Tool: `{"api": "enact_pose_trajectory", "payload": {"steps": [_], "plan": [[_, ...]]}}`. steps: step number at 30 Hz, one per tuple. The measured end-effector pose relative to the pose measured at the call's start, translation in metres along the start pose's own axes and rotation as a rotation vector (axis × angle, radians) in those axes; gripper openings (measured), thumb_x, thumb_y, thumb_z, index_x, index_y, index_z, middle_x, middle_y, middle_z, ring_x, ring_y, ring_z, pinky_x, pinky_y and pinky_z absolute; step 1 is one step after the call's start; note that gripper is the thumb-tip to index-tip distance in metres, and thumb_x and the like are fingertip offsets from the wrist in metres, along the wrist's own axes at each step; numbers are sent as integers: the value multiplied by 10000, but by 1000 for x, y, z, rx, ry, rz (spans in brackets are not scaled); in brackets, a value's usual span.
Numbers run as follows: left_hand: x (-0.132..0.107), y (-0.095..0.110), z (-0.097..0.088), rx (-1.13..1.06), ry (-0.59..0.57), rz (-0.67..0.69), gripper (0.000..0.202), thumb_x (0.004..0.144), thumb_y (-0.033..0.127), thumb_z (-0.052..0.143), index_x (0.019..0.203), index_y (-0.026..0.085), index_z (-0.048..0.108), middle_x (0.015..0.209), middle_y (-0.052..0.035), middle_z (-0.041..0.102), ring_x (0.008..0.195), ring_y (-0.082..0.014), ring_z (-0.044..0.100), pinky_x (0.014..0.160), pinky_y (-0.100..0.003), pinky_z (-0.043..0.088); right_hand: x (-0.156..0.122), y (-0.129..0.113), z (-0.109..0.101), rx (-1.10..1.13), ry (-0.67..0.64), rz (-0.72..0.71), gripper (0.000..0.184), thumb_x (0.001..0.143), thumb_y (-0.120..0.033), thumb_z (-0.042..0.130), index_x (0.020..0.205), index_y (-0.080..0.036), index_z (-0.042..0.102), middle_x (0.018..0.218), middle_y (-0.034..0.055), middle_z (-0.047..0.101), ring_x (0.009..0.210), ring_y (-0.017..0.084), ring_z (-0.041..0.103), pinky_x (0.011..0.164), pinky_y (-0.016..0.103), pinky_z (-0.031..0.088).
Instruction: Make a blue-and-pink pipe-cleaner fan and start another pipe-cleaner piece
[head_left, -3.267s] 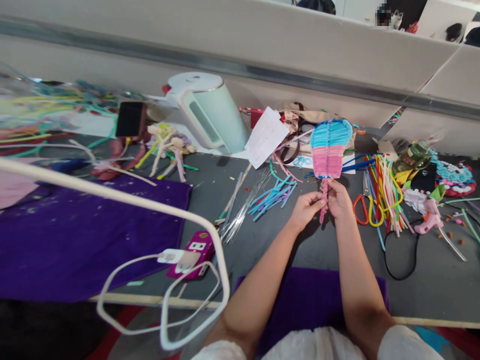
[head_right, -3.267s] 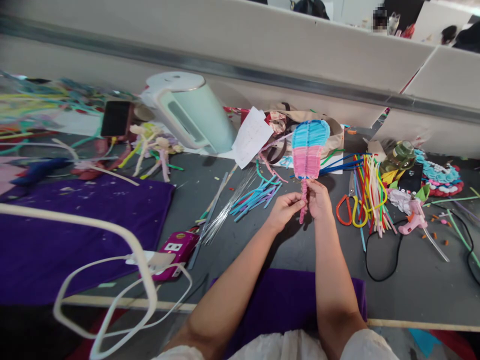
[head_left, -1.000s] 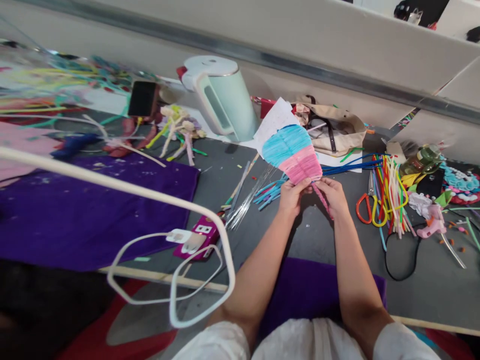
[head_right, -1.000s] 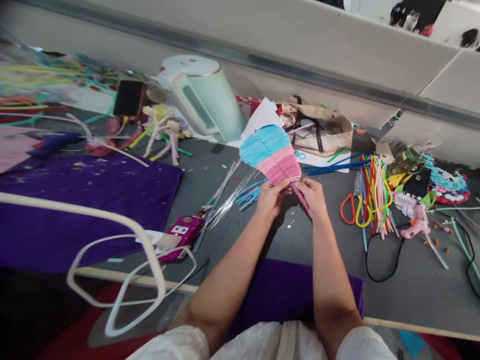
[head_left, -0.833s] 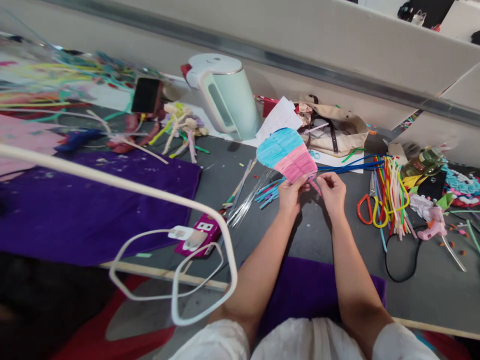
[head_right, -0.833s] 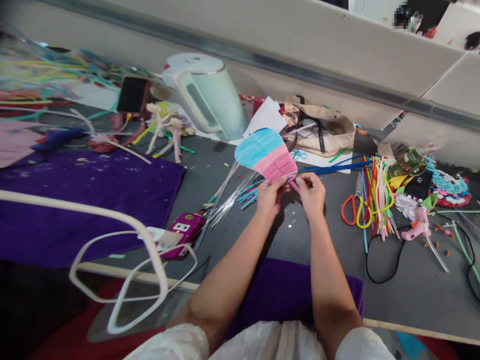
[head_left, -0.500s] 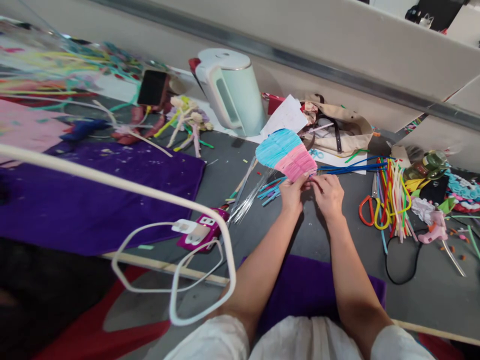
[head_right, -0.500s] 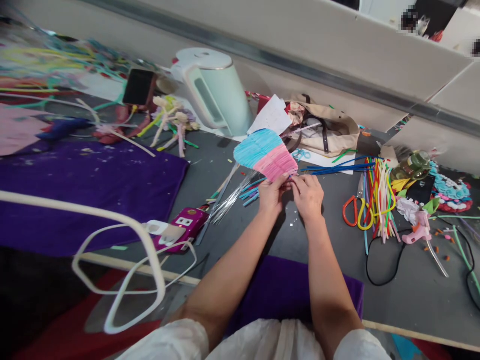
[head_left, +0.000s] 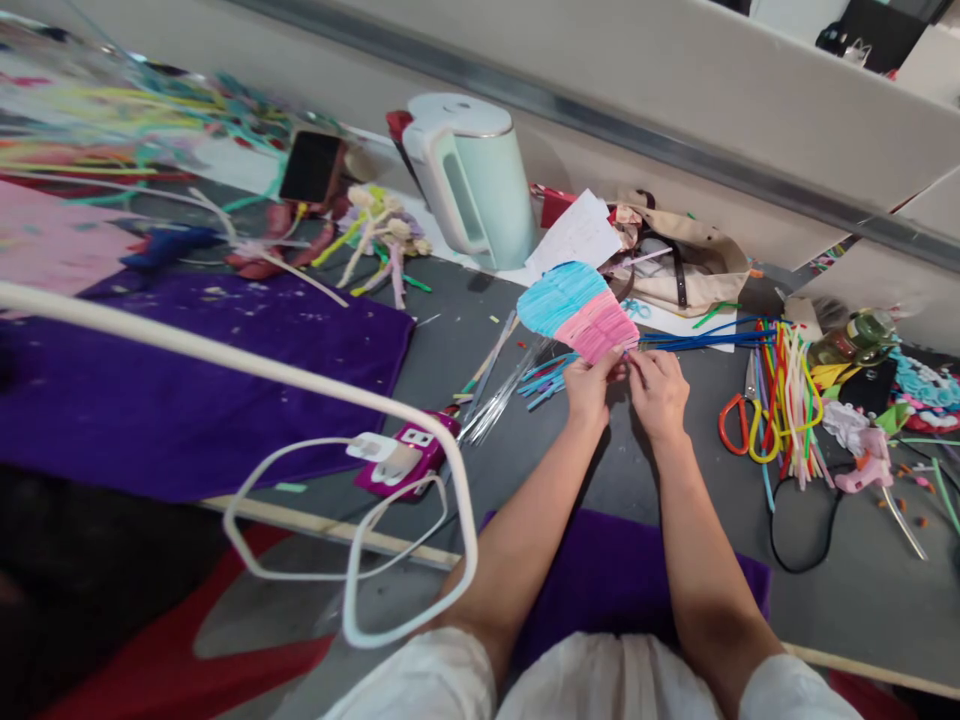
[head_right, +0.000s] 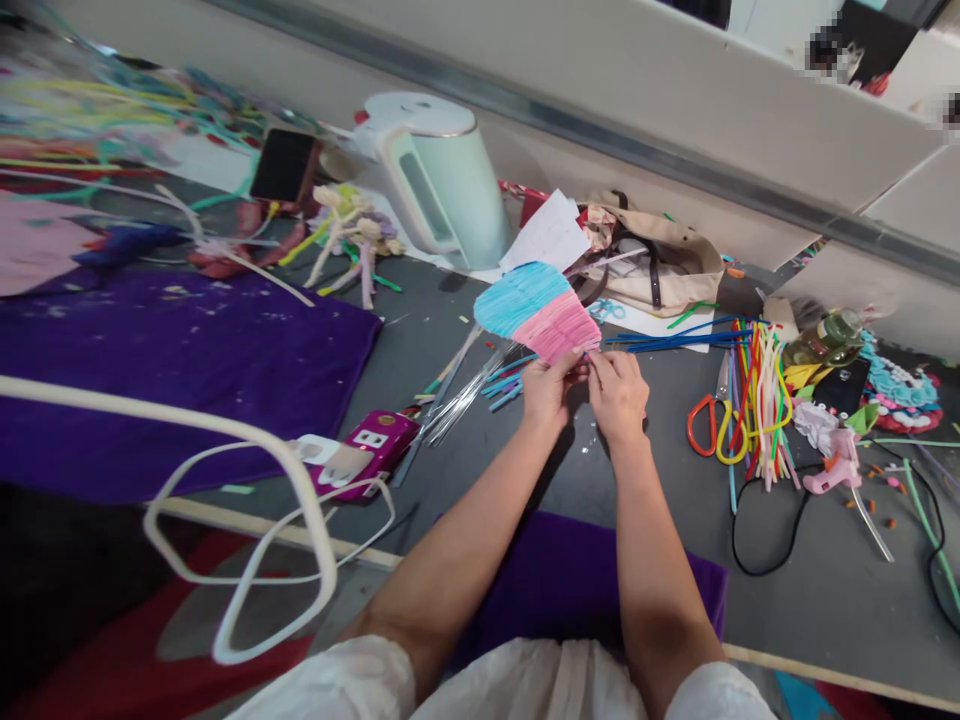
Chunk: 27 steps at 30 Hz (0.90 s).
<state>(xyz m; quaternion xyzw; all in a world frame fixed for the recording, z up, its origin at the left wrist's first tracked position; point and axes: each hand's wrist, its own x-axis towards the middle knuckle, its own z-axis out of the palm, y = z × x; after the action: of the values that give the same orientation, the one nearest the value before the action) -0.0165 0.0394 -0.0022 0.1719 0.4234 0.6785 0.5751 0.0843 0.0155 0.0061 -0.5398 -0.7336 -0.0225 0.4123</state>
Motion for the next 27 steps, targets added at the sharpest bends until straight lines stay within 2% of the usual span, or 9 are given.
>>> {"api": "enact_pose_trajectory", "payload": {"steps": [7,13,16,19,23,27], "plan": [[0,1,0,34,-31,39,286,510,315,865,652,126,704,605,-25,673,533,-107,587,536,-224,466,3,0,4,181,15,192,229,907,-237,519,991,-204,730,945,87,683,903,207,604,830,346,492],[2,8,-2,58,-119,36,282,477,287,889,652,143,720,627,-15,678,545,-102,561,543,-228,443,7,3,1,595,-25,437,173,812,-287,604,893,-183,716,874,51,694,781,172,613,749,313,492],[3,11,-3,74,-163,4,278,471,269,897,657,146,733,646,-25,691,554,-104,566,548,-228,431,8,3,-3,828,-86,592,190,753,-316,663,875,-178,714,848,31,703,749,157,600,717,289,475],[4,14,-5,88,-191,-28,282,470,265,902,665,147,737,651,-28,696,540,-100,559,554,-233,424,9,3,-7,1002,-147,708,220,689,-333,728,848,-182,716,784,4,683,657,122,543,621,253,427],[5,16,-7,96,-243,-60,296,475,260,905,700,145,749,687,-43,715,567,-112,586,572,-240,439,10,6,-9,1184,-218,815,266,614,-315,797,832,-186,716,767,-10,662,572,77,475,537,224,358],[6,17,-9,103,-318,-115,308,485,260,906,724,134,756,720,-62,729,612,-132,627,592,-246,459,9,9,-11,1304,-312,861,292,578,-292,823,828,-185,715,771,-6,659,594,82,513,539,213,385]]}}
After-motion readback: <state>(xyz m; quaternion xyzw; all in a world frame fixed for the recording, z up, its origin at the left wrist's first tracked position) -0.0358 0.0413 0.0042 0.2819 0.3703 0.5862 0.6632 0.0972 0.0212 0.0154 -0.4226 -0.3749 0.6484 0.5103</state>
